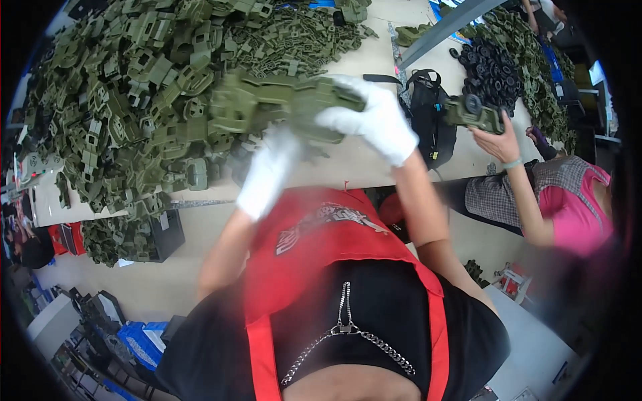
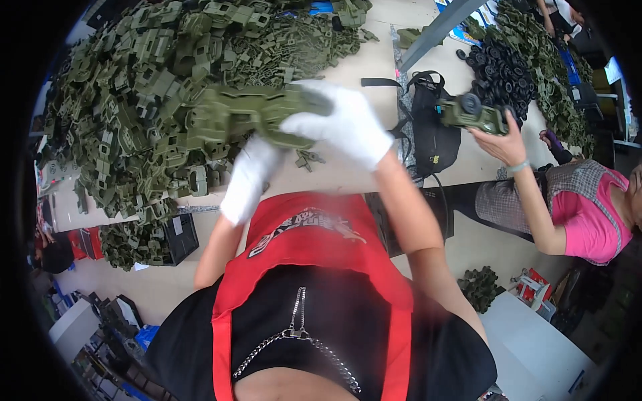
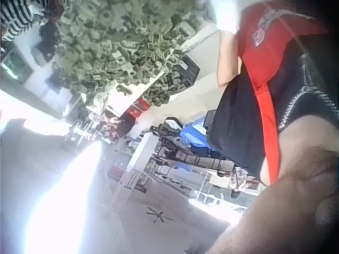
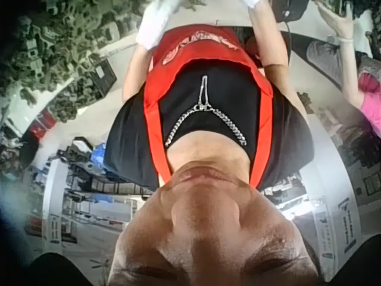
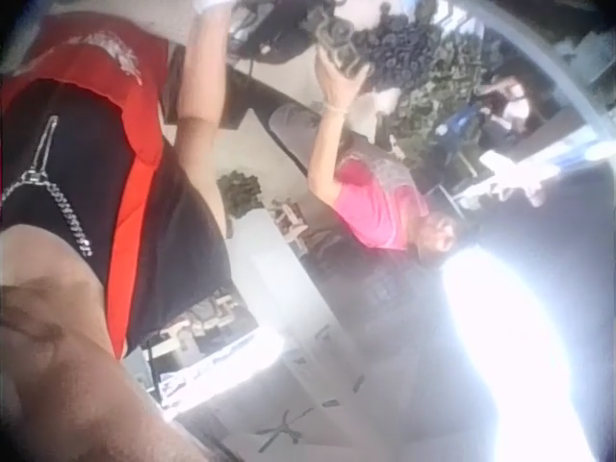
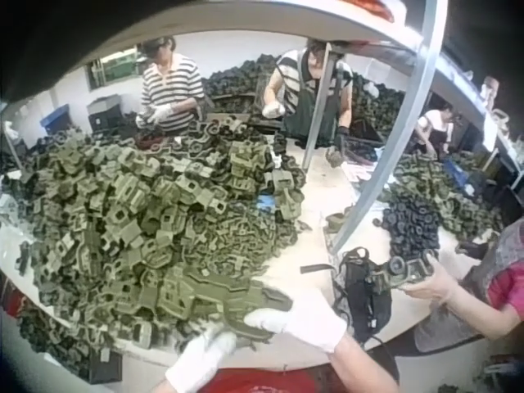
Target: The person assembles green plastic toy tank parts with black plastic rings by hand at a factory workstation.
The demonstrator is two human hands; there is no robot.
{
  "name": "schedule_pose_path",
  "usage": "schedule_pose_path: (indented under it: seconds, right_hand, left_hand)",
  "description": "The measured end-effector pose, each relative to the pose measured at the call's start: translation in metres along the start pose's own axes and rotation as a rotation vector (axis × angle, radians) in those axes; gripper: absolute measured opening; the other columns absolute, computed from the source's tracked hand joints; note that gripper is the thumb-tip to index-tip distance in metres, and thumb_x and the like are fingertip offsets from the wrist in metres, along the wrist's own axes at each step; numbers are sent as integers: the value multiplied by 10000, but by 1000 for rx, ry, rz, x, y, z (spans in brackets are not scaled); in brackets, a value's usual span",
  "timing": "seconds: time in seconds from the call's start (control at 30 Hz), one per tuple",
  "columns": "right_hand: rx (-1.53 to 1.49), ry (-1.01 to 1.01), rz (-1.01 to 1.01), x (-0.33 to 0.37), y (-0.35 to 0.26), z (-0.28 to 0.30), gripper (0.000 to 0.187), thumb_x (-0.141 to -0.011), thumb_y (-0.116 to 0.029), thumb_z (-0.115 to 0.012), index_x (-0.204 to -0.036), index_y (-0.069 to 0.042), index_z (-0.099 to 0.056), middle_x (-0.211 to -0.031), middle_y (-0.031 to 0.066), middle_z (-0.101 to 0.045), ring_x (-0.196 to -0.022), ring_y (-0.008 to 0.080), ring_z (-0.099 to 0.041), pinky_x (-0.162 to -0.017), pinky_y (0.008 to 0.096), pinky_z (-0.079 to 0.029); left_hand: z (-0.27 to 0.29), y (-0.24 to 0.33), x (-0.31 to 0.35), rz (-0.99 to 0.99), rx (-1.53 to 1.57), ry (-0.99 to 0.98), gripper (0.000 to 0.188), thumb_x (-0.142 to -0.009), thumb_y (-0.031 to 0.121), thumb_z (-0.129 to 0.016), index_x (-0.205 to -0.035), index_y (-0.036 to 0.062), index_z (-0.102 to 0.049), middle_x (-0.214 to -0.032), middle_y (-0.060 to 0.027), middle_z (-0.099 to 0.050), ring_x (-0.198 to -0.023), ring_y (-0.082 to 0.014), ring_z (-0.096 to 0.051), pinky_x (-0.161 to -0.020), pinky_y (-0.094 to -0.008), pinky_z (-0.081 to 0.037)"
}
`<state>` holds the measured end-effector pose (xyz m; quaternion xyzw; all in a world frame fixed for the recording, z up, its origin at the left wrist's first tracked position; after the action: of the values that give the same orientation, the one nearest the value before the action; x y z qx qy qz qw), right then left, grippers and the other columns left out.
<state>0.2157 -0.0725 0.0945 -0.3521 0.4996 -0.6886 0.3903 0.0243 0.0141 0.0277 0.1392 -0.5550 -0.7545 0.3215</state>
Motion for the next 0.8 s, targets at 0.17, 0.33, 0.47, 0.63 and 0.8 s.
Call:
schedule_pose_path:
  seconds: [0.17, 0.33, 0.47, 0.63, 0.8]
  right_hand:
    - [562, -401, 241, 10, -15, 4, 605, -629, -429, -779, -1132, -112, -665, -1086, 131, -670, -961, 306, -651, -866, 351, -508]
    - [223, -536, 40, 16, -13, -29, 610, -590, -350, -819, -1099, -54, -659, -1094, 128, -659, -1020, 263, -617, -925, 320, -453]
    - [-20, -475, -76, 27, 8, -28, 502, -539, -115, -881, -972, -13, -648, -1114, 107, -651, -1073, 199, -590, -988, 327, -412]
    - [72, -409, -29, 33, 6, -37, 444, -588, -62, -831, -984, -14, -637, -1064, 80, -656, -1010, 165, -600, -939, 296, -431]
    - [-263, -259, -340, 35, 40, -49, 364, -732, -25, -705, -1087, 9, -631, -1026, 51, -662, -961, 119, -582, -870, 253, -446]
  left_hand:
    - [64, 84, 25, -344, -376, 131, 555, -655, 265, -789, -1112, 15, -597, -1014, -143, -643, -903, -260, -642, -856, -345, -501]
    - [19, 26, 18, 167, 180, -384, 728, -592, 317, -824, -1189, -12, -567, -998, -125, -642, -956, -219, -618, -898, -327, -467]
    - [15, 34, 22, 109, 68, -366, 668, -582, 315, -825, -1124, -10, -607, -1021, -121, -641, -952, -219, -618, -887, -324, -466]
    - [12, 36, 24, 196, 133, -323, 634, -572, 327, -818, -1067, -18, -623, -973, -116, -655, -891, -215, -628, -839, -323, -482]
    - [-10, -3, 17, 428, 321, -403, 526, -650, 296, -805, -1027, -41, -660, -892, -85, -697, -795, -112, -621, -757, -288, -493]
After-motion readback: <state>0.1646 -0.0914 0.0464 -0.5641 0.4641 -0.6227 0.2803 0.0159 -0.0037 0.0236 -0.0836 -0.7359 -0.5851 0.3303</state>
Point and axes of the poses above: each hand's wrist, its own x-axis away from the middle knuckle, its own z-axis out of the back of the hand, y = z × x, the point moved 3 cm from there along -x, towards the middle knuckle
